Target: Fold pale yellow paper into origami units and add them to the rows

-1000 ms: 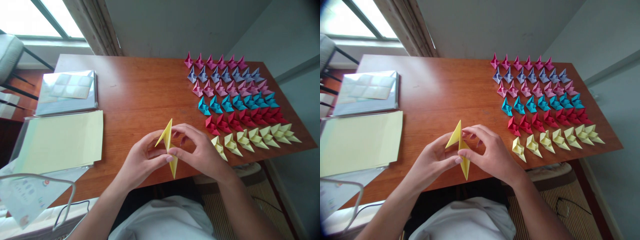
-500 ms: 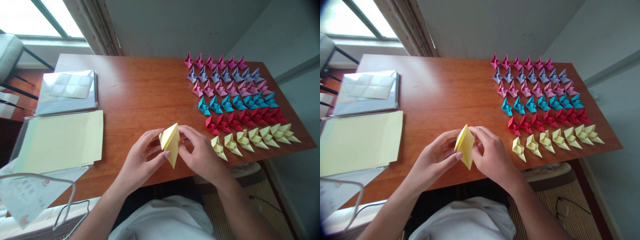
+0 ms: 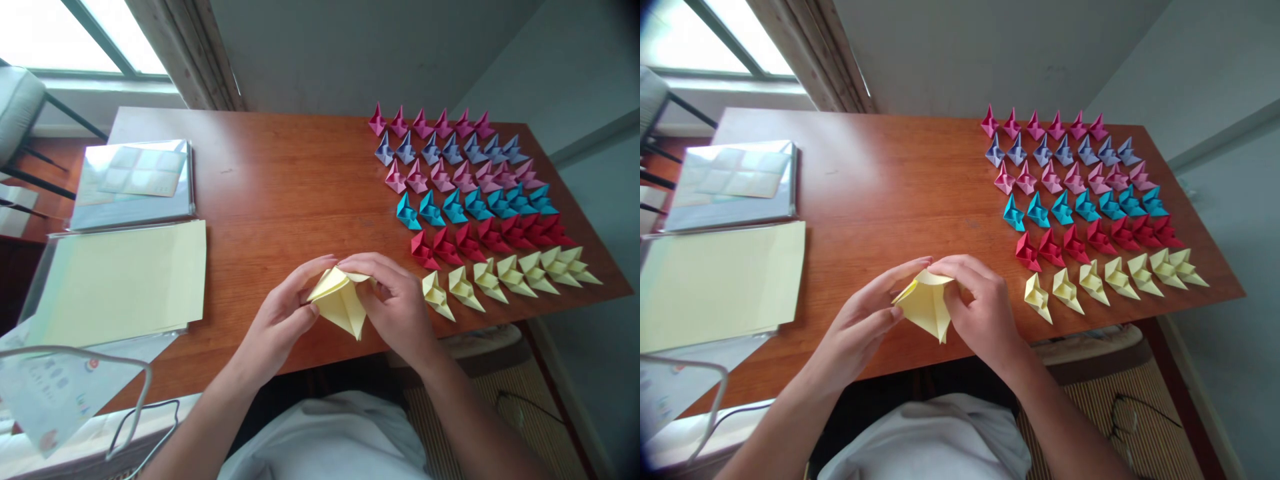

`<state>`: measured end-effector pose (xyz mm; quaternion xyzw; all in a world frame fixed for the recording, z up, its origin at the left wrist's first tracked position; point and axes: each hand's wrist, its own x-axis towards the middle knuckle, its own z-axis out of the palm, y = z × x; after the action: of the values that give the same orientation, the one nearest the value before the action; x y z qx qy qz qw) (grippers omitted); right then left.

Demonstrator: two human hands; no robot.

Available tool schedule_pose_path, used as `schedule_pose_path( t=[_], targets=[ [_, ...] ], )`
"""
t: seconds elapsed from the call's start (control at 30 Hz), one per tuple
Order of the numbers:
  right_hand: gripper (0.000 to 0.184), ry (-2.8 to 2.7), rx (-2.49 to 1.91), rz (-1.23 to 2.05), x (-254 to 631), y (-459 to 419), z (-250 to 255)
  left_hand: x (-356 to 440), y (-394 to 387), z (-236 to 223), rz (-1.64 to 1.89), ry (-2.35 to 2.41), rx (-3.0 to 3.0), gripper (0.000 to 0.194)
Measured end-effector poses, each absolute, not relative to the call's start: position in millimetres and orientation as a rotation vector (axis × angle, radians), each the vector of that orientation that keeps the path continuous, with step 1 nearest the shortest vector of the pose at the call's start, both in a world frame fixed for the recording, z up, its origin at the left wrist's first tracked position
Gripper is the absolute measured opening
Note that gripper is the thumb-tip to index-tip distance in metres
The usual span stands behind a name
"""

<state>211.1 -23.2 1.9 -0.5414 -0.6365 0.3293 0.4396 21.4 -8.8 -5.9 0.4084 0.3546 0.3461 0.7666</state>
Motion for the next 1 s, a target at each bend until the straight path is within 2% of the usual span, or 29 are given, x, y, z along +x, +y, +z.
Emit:
schedule_pose_path(
  t=[0.1,0.23,0.47,0.6,0.7,0.77,1.0],
  targets=[
    [0.030,-1.618,-1.334,0.722,210.6,-25.1,0.5,23.6,-10.7,-0.2,0.743,0.714,0.790,0.056],
    [0.036,-1.709,-1.334,0.589,210.5,-30.3,-1.4,27.8,-12.3,4.8,0.782,0.776,0.623,0.053],
    [0.051,-1.933,-1.191,0.382,208.9,-37.3,-2.6,31.6,-13.3,-6.7,0.695,0.799,0.540,0.038],
    [0.053,-1.947,-1.215,0.380,211.5,-39.5,-4.9,33.9,-11.8,-2.4,0.667,0.816,0.600,0.036],
    [0.056,-1.885,-1.220,0.496,216.4,-42.4,-3.0,33.2,-10.1,-0.5,0.703,0.885,0.683,0.038],
    [0.052,-1.807,-1.223,0.616,220.1,-43.1,0.6,31.6,-9.7,-0.3,0.716,0.946,0.753,0.037],
    [0.016,-1.480,-1.411,0.958,221.4,-28.9,12.0,32.9,-12.8,7.0,0.606,1.038,1.114,0.024]
  ],
)
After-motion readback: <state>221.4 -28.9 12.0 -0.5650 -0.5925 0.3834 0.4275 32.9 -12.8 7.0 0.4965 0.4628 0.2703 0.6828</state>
